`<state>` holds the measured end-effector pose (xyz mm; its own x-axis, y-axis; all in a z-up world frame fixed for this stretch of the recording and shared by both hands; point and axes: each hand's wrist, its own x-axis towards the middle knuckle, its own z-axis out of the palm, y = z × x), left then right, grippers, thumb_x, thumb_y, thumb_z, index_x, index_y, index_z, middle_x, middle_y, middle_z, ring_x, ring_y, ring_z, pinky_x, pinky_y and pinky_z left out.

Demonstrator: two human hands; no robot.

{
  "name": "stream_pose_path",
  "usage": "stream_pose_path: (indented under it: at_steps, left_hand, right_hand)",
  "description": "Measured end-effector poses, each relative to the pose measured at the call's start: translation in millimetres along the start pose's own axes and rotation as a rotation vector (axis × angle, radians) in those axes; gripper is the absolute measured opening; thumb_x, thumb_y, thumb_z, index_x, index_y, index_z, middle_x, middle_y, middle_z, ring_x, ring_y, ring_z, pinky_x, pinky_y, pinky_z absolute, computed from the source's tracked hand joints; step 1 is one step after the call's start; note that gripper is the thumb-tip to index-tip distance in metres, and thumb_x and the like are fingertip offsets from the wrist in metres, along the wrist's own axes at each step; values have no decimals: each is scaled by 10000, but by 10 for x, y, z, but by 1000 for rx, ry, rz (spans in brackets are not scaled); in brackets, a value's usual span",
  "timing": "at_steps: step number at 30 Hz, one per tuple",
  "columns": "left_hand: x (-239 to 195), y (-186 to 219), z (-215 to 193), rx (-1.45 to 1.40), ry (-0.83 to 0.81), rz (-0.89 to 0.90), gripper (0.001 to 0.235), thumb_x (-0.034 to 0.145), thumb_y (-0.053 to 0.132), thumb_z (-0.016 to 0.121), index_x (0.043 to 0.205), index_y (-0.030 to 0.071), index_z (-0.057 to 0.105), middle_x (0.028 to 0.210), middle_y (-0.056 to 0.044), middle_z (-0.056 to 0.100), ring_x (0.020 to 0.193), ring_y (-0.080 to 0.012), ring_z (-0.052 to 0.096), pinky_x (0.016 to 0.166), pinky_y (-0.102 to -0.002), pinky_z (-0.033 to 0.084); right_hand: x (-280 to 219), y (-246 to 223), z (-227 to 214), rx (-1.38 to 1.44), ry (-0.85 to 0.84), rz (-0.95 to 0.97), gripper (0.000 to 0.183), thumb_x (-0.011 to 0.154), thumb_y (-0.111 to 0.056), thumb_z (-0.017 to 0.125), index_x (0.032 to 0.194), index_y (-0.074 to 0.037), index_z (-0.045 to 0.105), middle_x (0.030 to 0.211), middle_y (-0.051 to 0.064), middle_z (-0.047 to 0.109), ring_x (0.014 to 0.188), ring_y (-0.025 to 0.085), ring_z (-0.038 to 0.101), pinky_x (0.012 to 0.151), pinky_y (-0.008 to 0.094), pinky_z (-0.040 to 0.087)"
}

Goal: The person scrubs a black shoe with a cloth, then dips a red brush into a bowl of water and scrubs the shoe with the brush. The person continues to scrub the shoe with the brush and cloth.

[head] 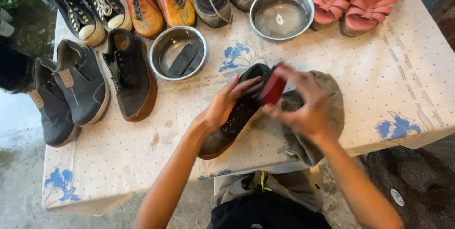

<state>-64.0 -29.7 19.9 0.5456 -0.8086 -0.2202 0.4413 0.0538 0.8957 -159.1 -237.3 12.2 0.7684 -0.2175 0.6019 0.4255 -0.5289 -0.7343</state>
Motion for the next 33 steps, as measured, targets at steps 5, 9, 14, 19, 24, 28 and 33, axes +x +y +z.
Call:
stream_pose_path:
  at_steps: [5,9,14,19,24,28,33]
  left_hand:
    - [-10,-90,-17,-387,-107,-30,903,1028,708,278,1579,5,415,1554,-226,489,1462,-345,442,1210,-487,358]
    - [90,-278,-273,-416,-139,-34,973,1000,770,262,1576,1,418,1553,-231,486,1445,-323,462,1194,-472,386]
    - [-34,-119,-164,-560,-251,-37,1149,879,912,296,1609,28,376,1602,-226,427,1470,-343,426,1196,-485,373]
    - [-6,-50,-132,-632,-265,-86,1187,844,933,339,1618,33,334,1643,-206,354,1518,-352,336,1238,-500,299]
    - [-18,-215,-260,-550,-268,-78,1235,821,964,260,1622,25,301,1655,-216,330,1529,-345,327,1244,-505,290]
    - [-23,-109,-227,-594,-273,-73,1204,828,956,273,1634,62,305,1674,-199,292,1555,-343,227,1262,-507,158]
    - [1,-260,-252,-529,-271,-56,1272,765,996,294,1662,94,266,1693,-146,281,1582,-291,199,1284,-466,183]
  right_hand:
    - [22,-35,47,-377,-53,-126,778,760,-744,694,1306,-192,657,1277,207,642,1113,379,622,897,467,579]
    - [18,61,85,-459,-10,-153,724,824,-682,703,1309,-146,662,1217,217,642,1085,388,620,844,440,578]
    - [118,-22,-4,-588,-30,-251,686,781,-621,774,1308,-192,682,1276,178,631,1032,361,600,813,440,594]
    - [54,0,66,-508,-33,-182,746,723,-626,794,1335,-213,683,1286,160,644,1096,360,597,961,496,511]
    - [134,35,4,-566,34,-199,757,761,-625,803,1350,-164,683,1252,157,653,1095,333,596,972,447,512]
    - [147,-119,10,-401,-74,-144,789,622,-573,874,1306,-229,682,1260,126,675,1082,340,626,969,478,530]
    - [99,159,-77,-482,-44,-165,740,736,-627,811,1317,-188,684,1277,121,656,1129,295,613,968,446,526]
